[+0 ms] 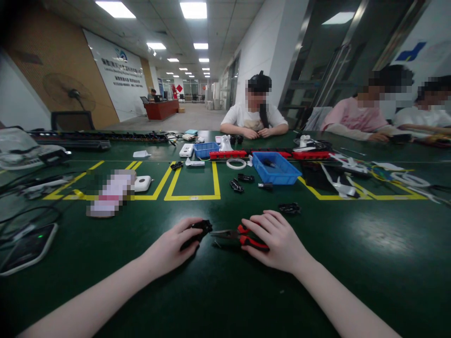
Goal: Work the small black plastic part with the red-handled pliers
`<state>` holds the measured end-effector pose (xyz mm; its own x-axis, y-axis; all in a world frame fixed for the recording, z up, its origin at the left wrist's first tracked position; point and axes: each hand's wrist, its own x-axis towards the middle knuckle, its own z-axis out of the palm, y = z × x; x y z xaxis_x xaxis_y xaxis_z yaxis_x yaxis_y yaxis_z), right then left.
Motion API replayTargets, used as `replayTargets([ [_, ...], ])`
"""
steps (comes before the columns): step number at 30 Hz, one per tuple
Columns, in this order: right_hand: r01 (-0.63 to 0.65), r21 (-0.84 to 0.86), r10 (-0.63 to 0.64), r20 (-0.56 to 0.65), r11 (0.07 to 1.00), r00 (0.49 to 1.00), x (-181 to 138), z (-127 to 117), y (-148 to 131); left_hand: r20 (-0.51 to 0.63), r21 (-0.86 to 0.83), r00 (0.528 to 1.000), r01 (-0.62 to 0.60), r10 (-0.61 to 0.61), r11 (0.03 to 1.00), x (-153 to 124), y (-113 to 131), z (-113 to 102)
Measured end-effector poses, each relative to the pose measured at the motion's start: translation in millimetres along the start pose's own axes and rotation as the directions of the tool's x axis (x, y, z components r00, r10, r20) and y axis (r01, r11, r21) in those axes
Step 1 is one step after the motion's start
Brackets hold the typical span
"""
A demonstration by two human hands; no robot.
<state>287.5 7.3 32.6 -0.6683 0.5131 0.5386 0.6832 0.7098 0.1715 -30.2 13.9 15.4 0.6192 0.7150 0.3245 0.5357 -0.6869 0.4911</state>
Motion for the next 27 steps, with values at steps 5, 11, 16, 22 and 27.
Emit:
replayTargets([
  [5, -0.021, 0.024, 0.022, -0.026, 0.999, 0.999, 3, 1, -6, 0.006, -0.103, 0.999, 0.038, -0.037, 0.994, 1, -7, 0],
  [11, -0.024, 0.058, 0.025, -0.021, 0.998, 0.999, 6, 1, -15, 0.068, -0.152, 0.998, 0.005, 0.006, 0.988, 1, -13, -1],
  [16, -0.016, 0.074, 0.017, -0.023, 0.997, 1.0, 5, 3, -18, 0.125, -0.112, 0.99, -0.051, 0.065, 0.992, 1, -9, -3],
  [22, -0.027, 0.084, 0.028, -0.013, 0.996, 1.0, 3, 5, -18, 0.136, -0.096, 0.988, -0.054, 0.067, 0.994, 0, -6, -5],
  [27, -0.027, 0.096, 0.029, -0.014, 0.995, 0.999, 4, 4, -18, 0.126, -0.098, 0.99, -0.059, 0.071, 0.993, 1, -6, -5],
])
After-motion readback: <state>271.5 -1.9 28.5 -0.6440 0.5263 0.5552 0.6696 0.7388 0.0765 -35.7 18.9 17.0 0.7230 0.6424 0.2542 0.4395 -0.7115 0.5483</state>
